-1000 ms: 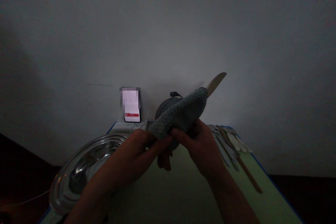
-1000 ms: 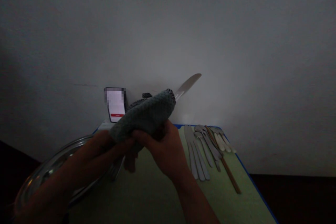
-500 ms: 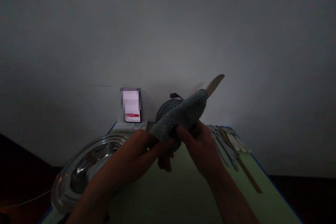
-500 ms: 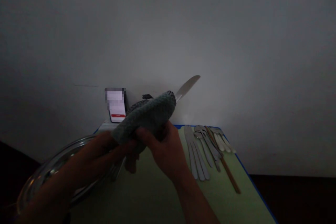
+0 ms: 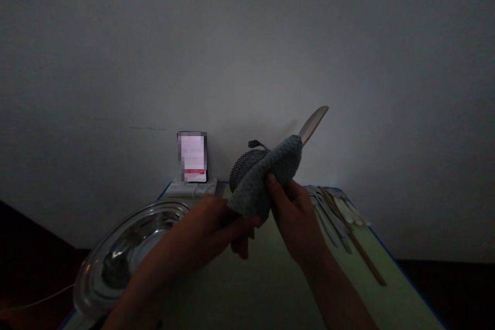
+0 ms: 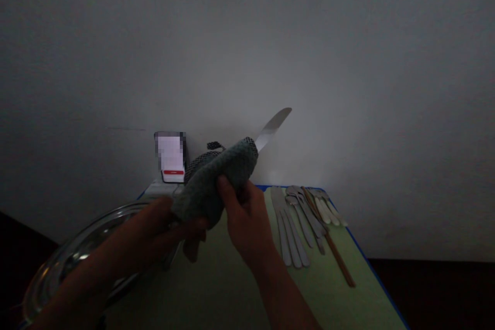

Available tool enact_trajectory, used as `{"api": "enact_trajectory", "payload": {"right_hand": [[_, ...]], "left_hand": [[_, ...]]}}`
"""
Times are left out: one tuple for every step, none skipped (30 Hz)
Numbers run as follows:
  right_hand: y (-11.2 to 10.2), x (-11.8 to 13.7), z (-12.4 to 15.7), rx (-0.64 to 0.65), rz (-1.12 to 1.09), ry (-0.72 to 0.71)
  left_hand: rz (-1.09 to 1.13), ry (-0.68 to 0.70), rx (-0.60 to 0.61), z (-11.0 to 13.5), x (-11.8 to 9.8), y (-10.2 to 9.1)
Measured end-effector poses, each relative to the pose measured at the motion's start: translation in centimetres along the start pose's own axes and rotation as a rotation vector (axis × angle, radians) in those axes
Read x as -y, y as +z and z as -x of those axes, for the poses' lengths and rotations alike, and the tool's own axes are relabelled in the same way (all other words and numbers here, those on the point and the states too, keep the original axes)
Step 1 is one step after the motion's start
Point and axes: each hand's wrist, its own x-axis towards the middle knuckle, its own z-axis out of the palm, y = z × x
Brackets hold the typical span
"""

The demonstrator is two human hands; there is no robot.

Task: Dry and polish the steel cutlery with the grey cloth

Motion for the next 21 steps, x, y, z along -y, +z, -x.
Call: {"api": "enact_trajectory", "payload": {"right_hand": [[0.0,0.1,0.0,-0.023,0.0,0.021],[0.0,0.2,0.0,-0.052,0.002,0.038],[0.0,0.4,-0.1,-0.083,0.008,0.049],[-0.2,0.7,-0.3,-0.117,0.014,0.057],[-0.5,1.0,-0.5,-0.151,0.01,0.059],[-0.8,1.3,-0.8,-0.18,-0.007,0.055],[-1.2,1.5,-1.2,-0.213,-0.04,0.049],[-1.6,1.6,-1.5,-0.239,-0.094,0.034],[-2.0,1.7,-1.9,-0.26,-0.141,0.015],[-2.3,1.6,-2.2,-0.277,-0.178,-0.004],[-2.5,1.5,-2.4,-0.286,-0.197,-0.018],[-2.4,1.2,-2.4,-0.292,-0.2,-0.027],[-2.3,1.0,-2.4,-0.299,-0.192,-0.032],[-1.9,0.7,-2.2,-0.304,-0.182,-0.033],[-1.5,0.5,-2.0,-0.304,-0.169,-0.032],[-1.0,0.2,-1.7,-0.305,-0.156,-0.028],[-0.4,0.0,-1.4,-0.293,-0.143,-0.018],[0.1,-0.1,-1.1,-0.288,-0.136,-0.006],[0.6,-0.2,-0.9,-0.28,-0.125,0.009],[1.0,-0.1,-0.7,-0.266,-0.111,0.023],[1.2,0.0,-0.5,-0.251,-0.099,0.035]], "left_hand": [[0.0,-0.018,0.044,0.1,-0.1,0.0],[0.004,-0.035,0.1,0.2,-0.2,0.1],[0.004,-0.05,0.158,0.3,-0.2,0.1],[-0.007,-0.065,0.214,0.5,-0.3,0.1],[-0.032,-0.08,0.263,0.8,-0.4,0.0],[-0.067,-0.094,0.302,1.0,-0.5,-0.1],[-0.111,-0.105,0.326,1.2,-0.6,-0.2],[-0.152,-0.112,0.337,1.4,-0.7,-0.3],[-0.185,-0.111,0.341,1.5,-0.7,-0.4],[-0.199,-0.104,0.336,1.5,-0.7,-0.4],[-0.197,-0.09,0.32,1.5,-0.7,-0.4],[-0.18,-0.075,0.293,1.4,-0.6,-0.3],[-0.159,-0.066,0.252,1.2,-0.5,-0.1],[-0.137,-0.062,0.19,0.9,-0.3,0.1],[-0.118,-0.063,0.114,0.6,-0.2,0.4],[-0.108,-0.073,0.032,0.3,-0.1,0.7],[-0.102,-0.081,-0.041,0.0,0.0,1.0],[-0.106,-0.09,-0.097,-0.3,0.1,1.2],[-0.114,-0.096,-0.133,-0.6,0.2,1.3],[-0.125,-0.098,-0.15,-0.7,0.2,1.4],[-0.139,-0.1,-0.152,-0.8,0.3,1.4]]}}
